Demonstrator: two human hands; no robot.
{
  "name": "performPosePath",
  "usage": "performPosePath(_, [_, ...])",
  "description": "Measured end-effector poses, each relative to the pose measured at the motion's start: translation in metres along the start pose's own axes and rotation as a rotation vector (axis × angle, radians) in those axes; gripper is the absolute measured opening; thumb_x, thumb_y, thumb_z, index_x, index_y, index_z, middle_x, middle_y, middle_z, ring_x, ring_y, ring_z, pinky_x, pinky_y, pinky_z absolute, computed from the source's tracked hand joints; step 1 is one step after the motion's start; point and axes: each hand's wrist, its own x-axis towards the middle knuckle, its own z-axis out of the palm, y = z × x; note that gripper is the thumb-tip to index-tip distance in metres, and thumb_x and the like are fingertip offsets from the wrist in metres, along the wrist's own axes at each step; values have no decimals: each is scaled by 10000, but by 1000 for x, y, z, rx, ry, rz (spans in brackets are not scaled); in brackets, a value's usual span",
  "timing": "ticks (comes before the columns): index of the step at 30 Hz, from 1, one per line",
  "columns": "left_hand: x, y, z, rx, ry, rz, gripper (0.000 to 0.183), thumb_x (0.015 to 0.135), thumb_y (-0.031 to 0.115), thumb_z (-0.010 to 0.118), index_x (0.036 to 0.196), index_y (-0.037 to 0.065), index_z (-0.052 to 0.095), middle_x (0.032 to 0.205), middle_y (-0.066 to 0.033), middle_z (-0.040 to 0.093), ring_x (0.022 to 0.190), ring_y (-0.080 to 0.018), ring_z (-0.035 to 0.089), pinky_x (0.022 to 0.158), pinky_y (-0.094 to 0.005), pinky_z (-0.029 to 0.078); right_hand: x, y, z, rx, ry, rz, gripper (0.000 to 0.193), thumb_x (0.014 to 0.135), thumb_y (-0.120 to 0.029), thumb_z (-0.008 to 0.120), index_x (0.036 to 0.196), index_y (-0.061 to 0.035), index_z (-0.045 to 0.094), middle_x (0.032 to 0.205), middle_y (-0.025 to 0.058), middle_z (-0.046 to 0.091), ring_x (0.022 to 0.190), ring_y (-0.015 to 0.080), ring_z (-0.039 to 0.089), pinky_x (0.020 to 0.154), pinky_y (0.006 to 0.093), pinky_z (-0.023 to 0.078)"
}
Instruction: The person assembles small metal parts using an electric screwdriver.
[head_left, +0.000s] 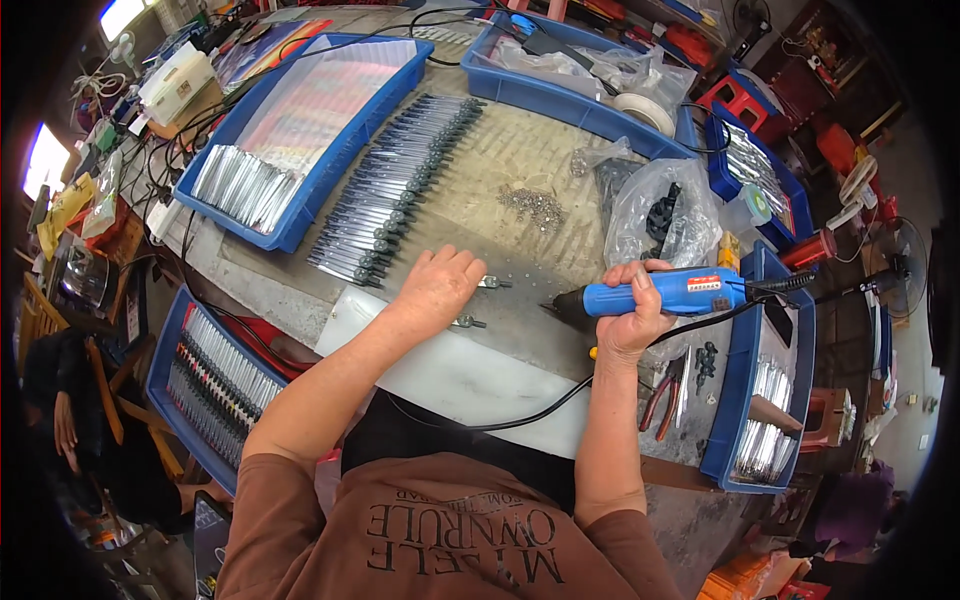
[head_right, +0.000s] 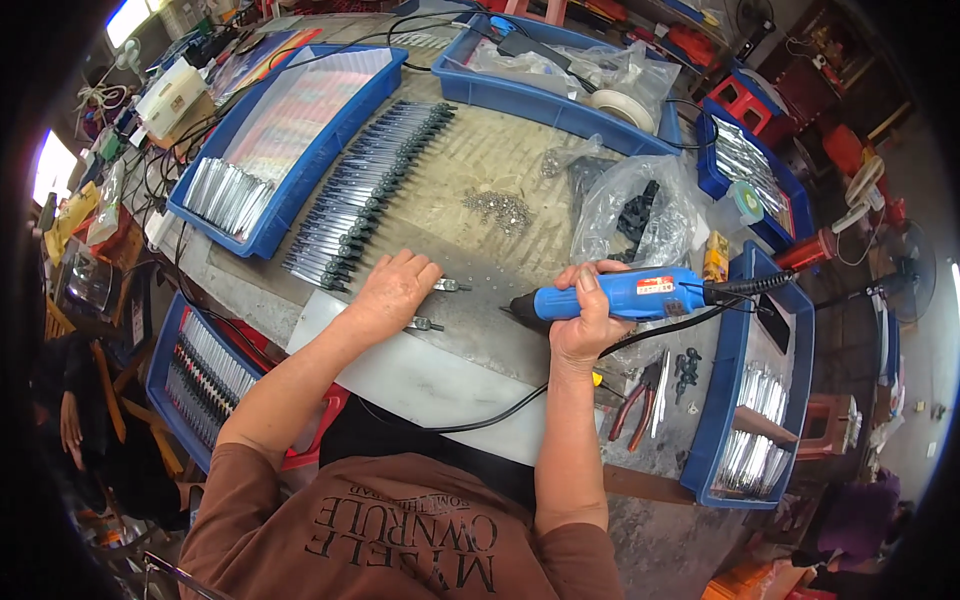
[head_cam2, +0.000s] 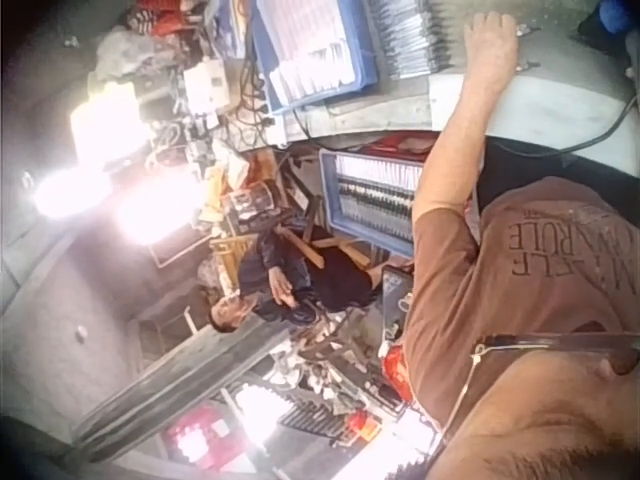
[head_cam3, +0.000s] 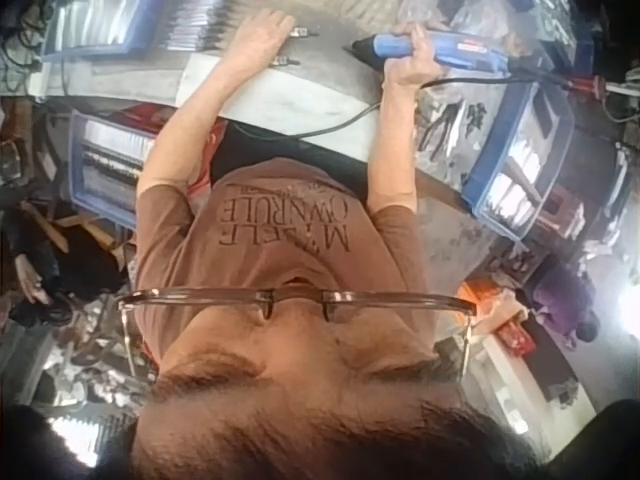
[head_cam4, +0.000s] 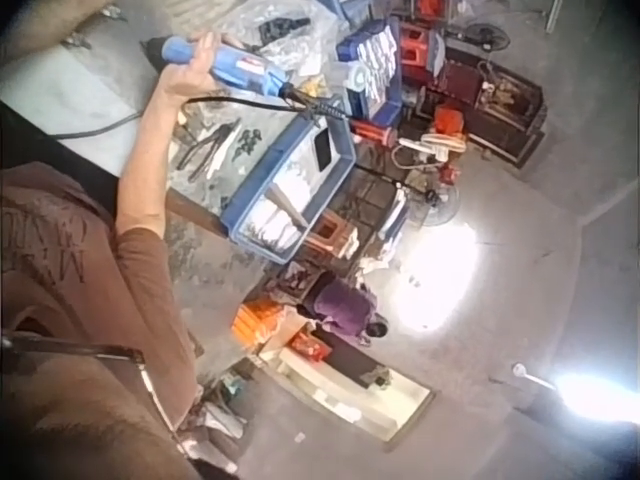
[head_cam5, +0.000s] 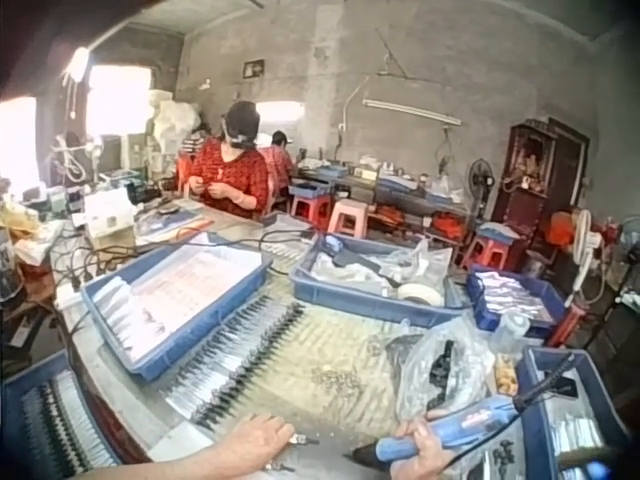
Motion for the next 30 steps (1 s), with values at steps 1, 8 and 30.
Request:
performPosePath(1, [1,-1,0,-47,-9,-10,136,734,76,485,868,78,505,814,-52,500,822,-235,476,704,-354,377,0,-1,1,-2,9,-2,305,683,-21,573,942,46,426,746,110,489,556,194,515,566,314,441])
performPosePath(8, [2,-4,1,-170,7,-64,217,705,121,616,906,92,541,848,-46,523,858,-248,485,707,-379,391,0,-1,3,-110,12,-2,299,698,-79,528,952,16,402,664,87,485,556,193,490,549,325,425])
performPosePath(30, [17,-10,19,-199,148,-237,122,720,91,582,785,22,506,816,-139,521,807,-320,500,687,-403,426,0,-4,3,-71,-9,26,332,697,-78,555,972,13,393,681,86,472,577,184,480,562,318,424])
